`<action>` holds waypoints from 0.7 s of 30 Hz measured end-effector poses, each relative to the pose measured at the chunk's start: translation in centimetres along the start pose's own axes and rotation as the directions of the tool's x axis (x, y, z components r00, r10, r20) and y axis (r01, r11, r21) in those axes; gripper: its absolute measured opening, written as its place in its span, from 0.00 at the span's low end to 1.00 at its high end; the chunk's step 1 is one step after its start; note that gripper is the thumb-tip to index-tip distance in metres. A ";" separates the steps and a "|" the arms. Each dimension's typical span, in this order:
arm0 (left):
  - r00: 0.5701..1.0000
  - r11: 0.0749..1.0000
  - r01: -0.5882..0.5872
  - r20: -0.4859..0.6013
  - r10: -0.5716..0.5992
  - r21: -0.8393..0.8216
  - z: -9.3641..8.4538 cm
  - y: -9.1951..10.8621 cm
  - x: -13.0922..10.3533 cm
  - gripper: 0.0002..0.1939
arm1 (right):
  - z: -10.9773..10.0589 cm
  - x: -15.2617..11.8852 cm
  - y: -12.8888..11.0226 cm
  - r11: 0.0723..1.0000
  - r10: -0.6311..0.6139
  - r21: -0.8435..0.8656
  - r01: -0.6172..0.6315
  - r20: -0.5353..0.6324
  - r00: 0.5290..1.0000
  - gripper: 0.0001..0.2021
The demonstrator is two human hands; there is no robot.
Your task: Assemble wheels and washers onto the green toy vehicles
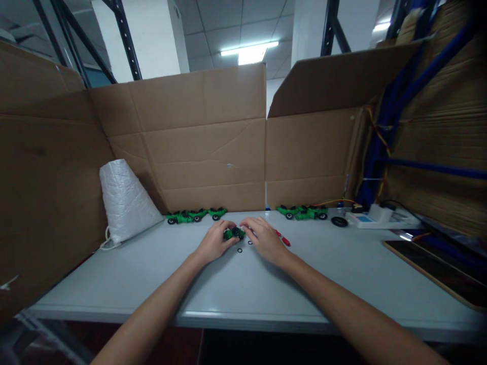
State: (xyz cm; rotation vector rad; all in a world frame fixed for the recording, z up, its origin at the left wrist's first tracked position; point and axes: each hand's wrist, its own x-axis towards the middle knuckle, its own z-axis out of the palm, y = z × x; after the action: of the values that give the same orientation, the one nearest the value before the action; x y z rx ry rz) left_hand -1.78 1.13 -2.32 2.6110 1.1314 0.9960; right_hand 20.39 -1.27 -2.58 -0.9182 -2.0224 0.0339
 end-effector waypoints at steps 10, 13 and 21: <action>1.000 1.000 -0.006 0.024 0.006 -0.022 -0.1 0.6 0.0 0.15 | 0.0 0.0 -0.1 0.999 0.029 0.042 -0.029 0.000 1.000 0.05; 1.000 1.000 -0.007 0.030 0.007 -0.020 -0.1 0.6 0.0 0.16 | -0.1 0.1 -0.3 1.000 -0.009 0.018 0.009 0.006 1.000 0.05; 0.999 0.999 -0.022 0.030 0.023 -0.035 0.0 0.8 0.0 0.15 | 0.2 -0.1 -0.2 0.998 -0.027 0.061 0.024 0.050 0.998 0.04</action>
State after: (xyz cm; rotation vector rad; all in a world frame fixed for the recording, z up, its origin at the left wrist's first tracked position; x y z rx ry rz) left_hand -1.30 0.50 -2.04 2.6084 1.0706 0.9673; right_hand 20.16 -1.44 -2.73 -0.8617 -2.0687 0.1052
